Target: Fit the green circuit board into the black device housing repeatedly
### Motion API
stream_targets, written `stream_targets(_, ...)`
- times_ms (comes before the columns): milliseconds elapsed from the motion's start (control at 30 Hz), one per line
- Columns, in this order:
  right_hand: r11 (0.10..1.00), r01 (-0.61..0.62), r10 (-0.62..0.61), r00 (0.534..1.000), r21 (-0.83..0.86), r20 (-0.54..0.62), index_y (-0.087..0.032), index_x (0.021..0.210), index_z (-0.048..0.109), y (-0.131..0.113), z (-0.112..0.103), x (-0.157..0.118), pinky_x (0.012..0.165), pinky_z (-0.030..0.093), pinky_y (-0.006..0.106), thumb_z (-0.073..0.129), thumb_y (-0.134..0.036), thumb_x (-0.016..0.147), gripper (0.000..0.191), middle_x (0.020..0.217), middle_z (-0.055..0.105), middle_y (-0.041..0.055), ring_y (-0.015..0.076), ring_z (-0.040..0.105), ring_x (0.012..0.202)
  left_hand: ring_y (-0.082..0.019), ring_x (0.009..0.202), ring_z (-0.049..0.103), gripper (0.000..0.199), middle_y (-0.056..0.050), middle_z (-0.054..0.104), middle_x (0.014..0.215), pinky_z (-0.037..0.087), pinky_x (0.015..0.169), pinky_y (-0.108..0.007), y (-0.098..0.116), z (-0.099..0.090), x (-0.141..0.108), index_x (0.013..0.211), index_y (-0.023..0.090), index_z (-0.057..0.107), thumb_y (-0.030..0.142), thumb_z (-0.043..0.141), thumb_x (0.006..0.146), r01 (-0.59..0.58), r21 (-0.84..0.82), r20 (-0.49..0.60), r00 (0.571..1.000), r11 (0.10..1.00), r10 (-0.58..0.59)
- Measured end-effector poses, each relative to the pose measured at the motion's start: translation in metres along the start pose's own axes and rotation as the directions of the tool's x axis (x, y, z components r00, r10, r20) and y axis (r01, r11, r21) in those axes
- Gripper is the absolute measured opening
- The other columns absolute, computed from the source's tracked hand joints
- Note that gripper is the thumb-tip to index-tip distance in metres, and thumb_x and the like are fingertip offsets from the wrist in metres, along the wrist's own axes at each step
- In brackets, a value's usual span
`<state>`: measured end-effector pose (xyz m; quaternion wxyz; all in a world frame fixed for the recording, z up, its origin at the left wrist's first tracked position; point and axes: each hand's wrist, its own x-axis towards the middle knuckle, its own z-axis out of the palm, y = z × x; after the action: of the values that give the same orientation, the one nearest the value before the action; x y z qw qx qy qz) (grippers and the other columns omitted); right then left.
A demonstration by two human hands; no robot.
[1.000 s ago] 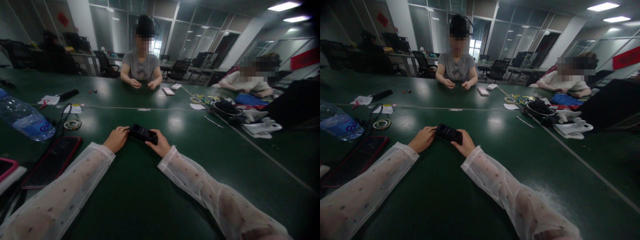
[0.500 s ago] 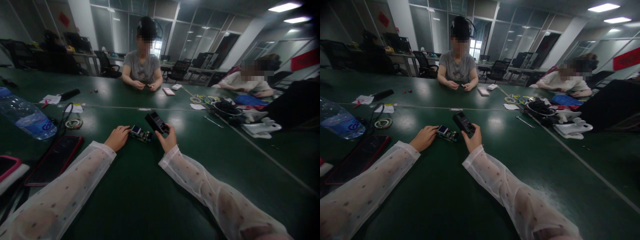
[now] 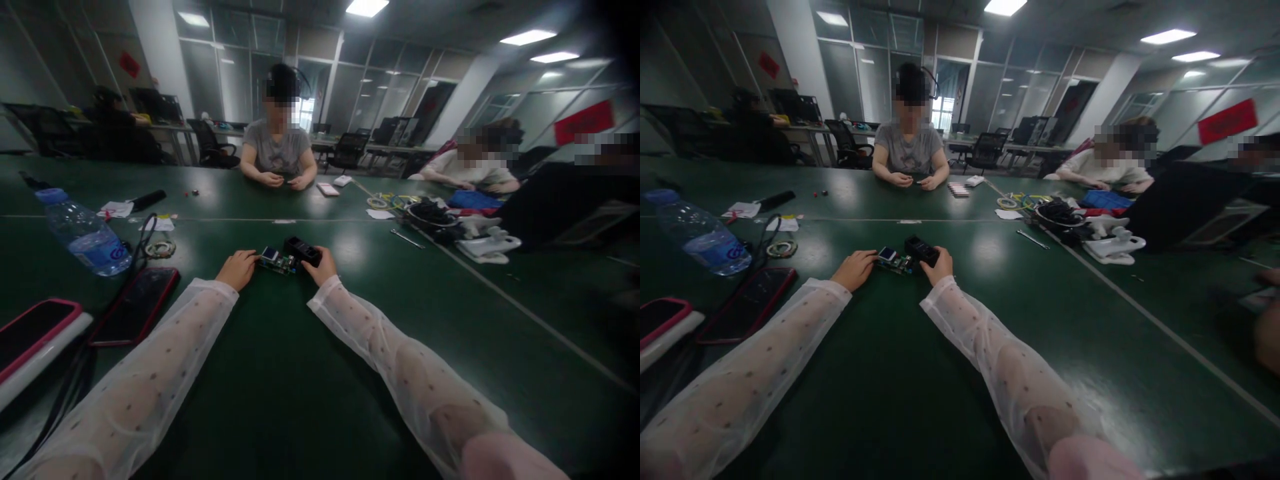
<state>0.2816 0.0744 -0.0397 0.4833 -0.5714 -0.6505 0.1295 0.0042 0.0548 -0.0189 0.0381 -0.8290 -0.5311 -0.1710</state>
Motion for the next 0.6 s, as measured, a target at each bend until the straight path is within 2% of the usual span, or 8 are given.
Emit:
stream_targets(267,0.999,-0.027,0.027,0.999,0.019,-0.041,-0.014,0.115,0.051,0.0,-0.001,-0.002,0.095,0.045,0.05,0.073,-0.033,0.068,0.055,0.112,0.06,0.0149,0.0289,0.059,0.103,-0.025,0.124,0.045,0.037,-0.007,0.055,0.133,0.044,0.097,-0.041,0.004,-0.003,-0.012,0.126,0.021,0.057,0.02,0.04,0.093,0.125,0.048,-0.051,0.991,0.991,-0.123)
stream_targets(600,1.0,0.005,-0.006,0.998,-0.016,-0.064,-0.016,0.111,0.053,0.003,-0.002,-0.005,0.093,0.046,0.05,0.071,-0.03,0.068,0.049,0.107,0.062,0.0129,0.0289,0.06,0.099,-0.024,0.123,0.046,0.036,-0.007,0.055,0.134,0.044,0.098,-0.039,0.005,-0.003,-0.017,0.125,0.02,0.057,0.023,0.039,0.094,0.141,0.071,-0.041,0.99,0.987,-0.138)
